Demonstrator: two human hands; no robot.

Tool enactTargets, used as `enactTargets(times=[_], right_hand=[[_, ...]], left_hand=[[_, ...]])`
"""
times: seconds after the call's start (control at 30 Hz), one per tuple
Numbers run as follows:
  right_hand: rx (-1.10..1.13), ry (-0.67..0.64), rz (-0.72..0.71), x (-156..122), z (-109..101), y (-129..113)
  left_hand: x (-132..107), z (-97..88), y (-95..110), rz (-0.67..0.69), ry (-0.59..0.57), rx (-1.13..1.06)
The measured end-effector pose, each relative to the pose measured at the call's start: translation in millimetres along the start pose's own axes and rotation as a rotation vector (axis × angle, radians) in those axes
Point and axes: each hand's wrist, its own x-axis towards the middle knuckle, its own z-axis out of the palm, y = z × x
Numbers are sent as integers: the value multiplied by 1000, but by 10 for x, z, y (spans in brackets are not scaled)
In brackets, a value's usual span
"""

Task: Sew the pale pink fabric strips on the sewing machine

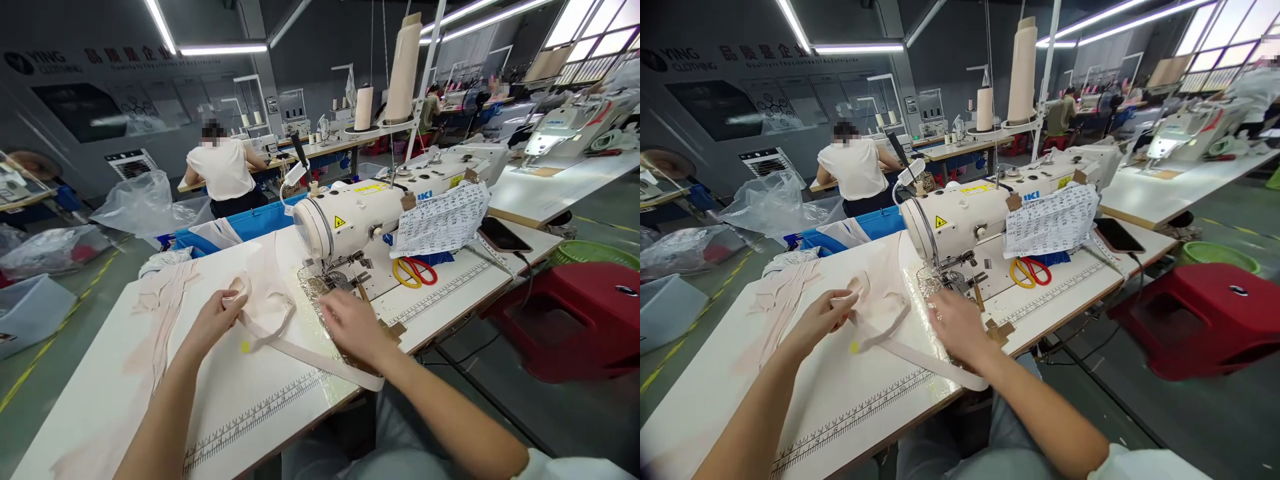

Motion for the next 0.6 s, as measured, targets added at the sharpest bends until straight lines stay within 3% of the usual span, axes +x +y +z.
enactTargets(times=[0.13,0.23,0.3,0.43,0.6], right_hand=[[-192,-16,349,6,-201,594],[-274,-144,380,-4,-250,831],[-297,-216,356,-8,-261,875],[-300,-244,347,40,-275,855],[-282,-212,341,98,-223,795]], left_hand=[[-529,15,258,151,-225,-513],[-783,215,586,272,-464,-715],[-855,362,766,283,-533,-802],[-853,560,955,258,-474,-907],[-863,646,1041,265,-359,-980]])
